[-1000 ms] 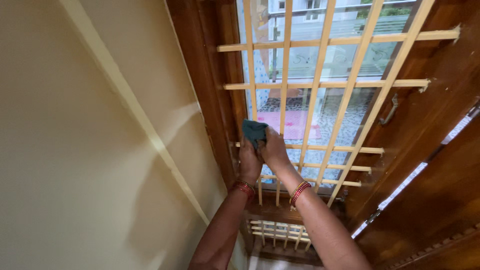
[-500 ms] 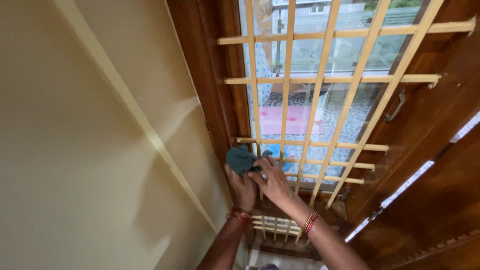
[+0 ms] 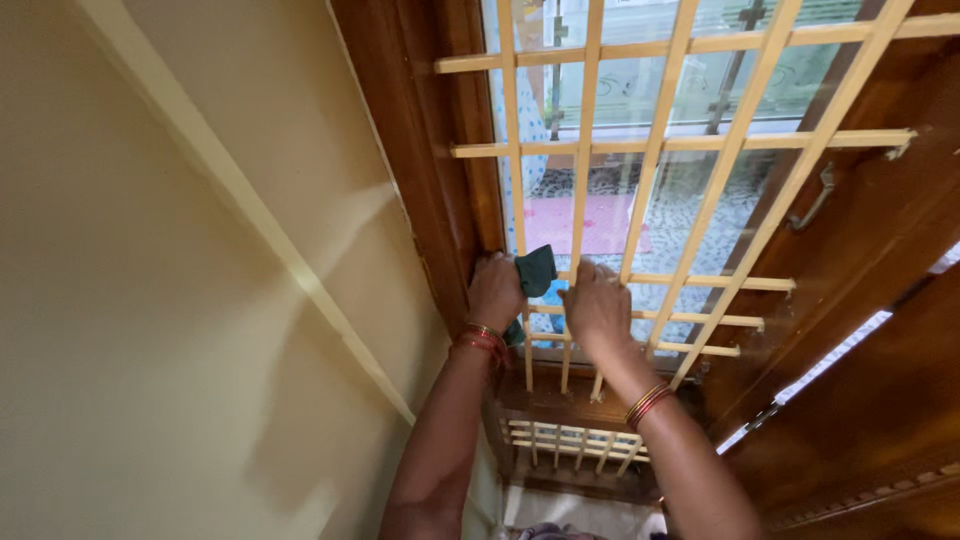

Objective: The person wipes the glass panes of a wooden door with a green cloth. The person moves the cloth across the grid sections of the door, cleaning the glass surfaces.

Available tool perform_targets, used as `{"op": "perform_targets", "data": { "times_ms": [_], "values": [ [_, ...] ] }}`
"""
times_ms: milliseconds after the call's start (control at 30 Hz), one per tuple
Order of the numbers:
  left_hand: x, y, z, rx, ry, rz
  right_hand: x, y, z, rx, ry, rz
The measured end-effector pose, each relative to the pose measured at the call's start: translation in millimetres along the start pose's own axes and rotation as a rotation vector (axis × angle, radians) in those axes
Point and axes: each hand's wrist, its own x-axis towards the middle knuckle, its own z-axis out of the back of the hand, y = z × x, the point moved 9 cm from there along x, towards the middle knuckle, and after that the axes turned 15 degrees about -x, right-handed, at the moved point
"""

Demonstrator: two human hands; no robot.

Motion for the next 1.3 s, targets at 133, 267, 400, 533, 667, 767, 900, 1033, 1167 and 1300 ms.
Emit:
{"op": "perform_targets", "data": {
  "times_ms": [133,267,400,533,667,767,900,1033,1167,1300],
  "values": [
    [-13,6,-9,0.036,-0.104,-0.081,11,2,8,0.017,-0.167,0.088],
    [-47,-10,-6,0.162,-0.317,-0.293,12,0,1,0.031,-0.168,0.082],
    [-63,-23,3,0.067,-0.204,-0.222,11,0,0,0.028,-0.121,0.058],
    [-77,-54,46,-0.255,-0.264,-0.165,11,5,4,-0.016,-0.123,0.075],
    [-86,-59,74,-0.464,-0.388,0.032,10,0,1,-0.042,-0.118,0.059],
    [-87,-43,70,-0.554,-0.367,0.226,13,3,1,-0.036,-0.139,0.061],
    [-83,-57,80,-0.375,-0.541,-0.066,13,1,0,-0.038,-0.134,0.064],
    [-67,-57,67,-0.203,-0.492,-0.102,11,1,-1,-0.018,-0.101,0.057],
    [-50,-53,67,-0.287,-0.598,-0.146,11,0,1,-0.004,-0.12,0.061],
    [-39,-33,45,-0.572,-0.594,-0.071,11,0,1,0.005,-0.142,0.068]
  ]
}}
